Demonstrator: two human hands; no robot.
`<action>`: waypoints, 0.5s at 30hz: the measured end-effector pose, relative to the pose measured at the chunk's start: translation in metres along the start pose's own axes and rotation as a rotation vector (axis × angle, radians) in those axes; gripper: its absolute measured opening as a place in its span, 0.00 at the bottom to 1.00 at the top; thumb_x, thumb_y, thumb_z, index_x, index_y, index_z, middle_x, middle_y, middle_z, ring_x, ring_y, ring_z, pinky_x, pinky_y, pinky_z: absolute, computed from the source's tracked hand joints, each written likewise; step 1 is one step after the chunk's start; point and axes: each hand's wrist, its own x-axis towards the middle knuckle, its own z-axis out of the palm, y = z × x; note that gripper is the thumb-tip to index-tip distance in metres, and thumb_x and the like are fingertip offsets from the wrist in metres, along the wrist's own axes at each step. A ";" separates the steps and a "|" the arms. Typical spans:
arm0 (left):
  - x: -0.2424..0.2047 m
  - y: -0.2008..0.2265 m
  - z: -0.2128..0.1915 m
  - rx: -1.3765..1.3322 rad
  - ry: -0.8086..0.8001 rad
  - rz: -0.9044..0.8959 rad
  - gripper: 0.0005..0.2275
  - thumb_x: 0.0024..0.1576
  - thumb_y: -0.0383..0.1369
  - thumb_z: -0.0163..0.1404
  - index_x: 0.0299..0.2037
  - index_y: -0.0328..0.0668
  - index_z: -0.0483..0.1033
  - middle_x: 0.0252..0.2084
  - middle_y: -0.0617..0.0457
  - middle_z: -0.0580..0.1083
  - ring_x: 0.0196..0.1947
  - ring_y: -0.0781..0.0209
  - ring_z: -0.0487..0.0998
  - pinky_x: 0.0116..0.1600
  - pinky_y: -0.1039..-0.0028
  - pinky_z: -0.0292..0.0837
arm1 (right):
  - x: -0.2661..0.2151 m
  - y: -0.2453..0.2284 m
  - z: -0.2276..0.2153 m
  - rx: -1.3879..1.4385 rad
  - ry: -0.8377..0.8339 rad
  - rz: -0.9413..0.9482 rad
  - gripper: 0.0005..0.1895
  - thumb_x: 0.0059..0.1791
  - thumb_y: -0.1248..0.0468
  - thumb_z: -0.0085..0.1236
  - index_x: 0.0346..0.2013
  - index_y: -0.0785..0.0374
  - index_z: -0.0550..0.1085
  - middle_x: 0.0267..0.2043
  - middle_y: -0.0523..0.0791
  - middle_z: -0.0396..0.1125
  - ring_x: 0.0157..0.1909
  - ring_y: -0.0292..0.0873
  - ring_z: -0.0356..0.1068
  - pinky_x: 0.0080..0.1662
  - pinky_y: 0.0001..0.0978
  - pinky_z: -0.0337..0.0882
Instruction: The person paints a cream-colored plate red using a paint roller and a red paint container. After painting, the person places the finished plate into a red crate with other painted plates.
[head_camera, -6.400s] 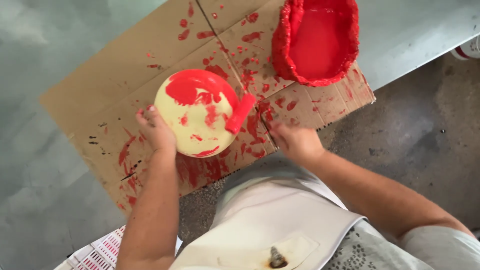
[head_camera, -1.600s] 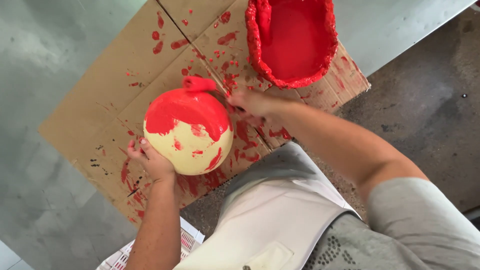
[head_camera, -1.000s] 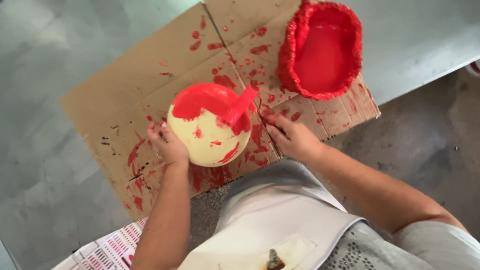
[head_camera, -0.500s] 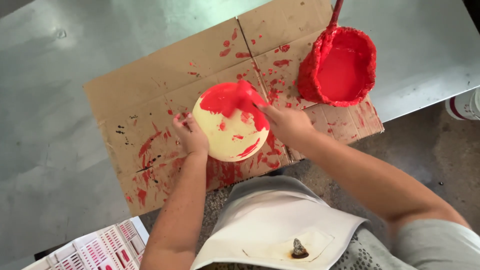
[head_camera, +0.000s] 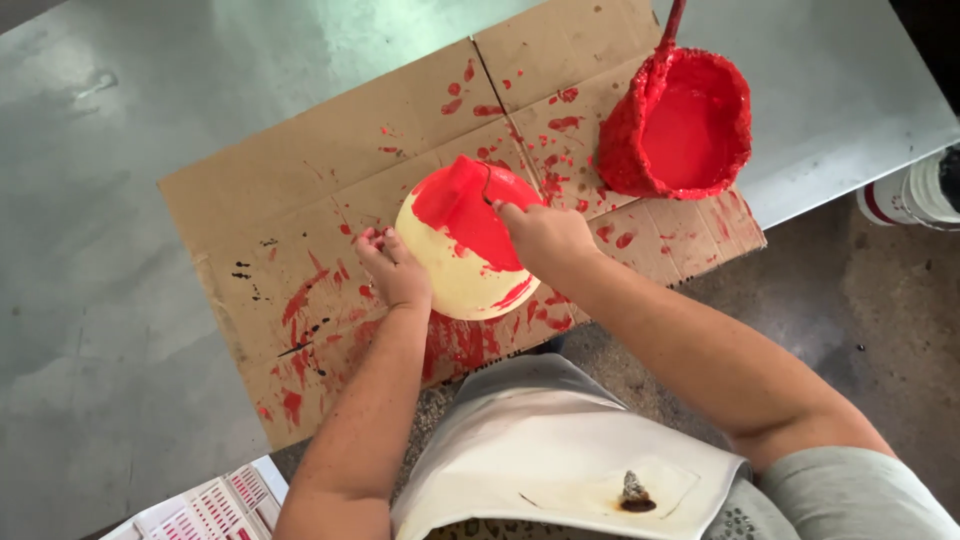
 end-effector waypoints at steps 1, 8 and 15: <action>-0.006 0.004 -0.006 -0.072 -0.001 0.033 0.17 0.67 0.52 0.39 0.61 0.60 0.61 0.57 0.61 0.71 0.62 0.54 0.69 0.66 0.55 0.59 | -0.004 -0.002 0.001 -0.044 0.011 -0.004 0.12 0.51 0.53 0.46 0.49 0.37 0.69 0.21 0.38 0.62 0.21 0.45 0.72 0.24 0.42 0.70; -0.022 0.019 -0.023 -0.250 -0.045 0.143 0.15 0.69 0.44 0.42 0.59 0.46 0.61 0.51 0.45 0.72 0.55 0.45 0.74 0.62 0.60 0.67 | -0.139 0.023 -0.037 0.089 -0.291 0.213 0.10 0.50 0.51 0.47 0.45 0.45 0.68 0.31 0.46 0.68 0.32 0.56 0.75 0.34 0.52 0.73; -0.015 0.009 -0.022 -0.233 -0.096 0.174 0.16 0.69 0.46 0.42 0.59 0.46 0.61 0.51 0.46 0.71 0.53 0.49 0.74 0.61 0.63 0.69 | -0.091 0.018 -0.010 0.034 -0.089 0.316 0.09 0.55 0.47 0.47 0.47 0.39 0.70 0.28 0.41 0.68 0.30 0.51 0.75 0.34 0.51 0.75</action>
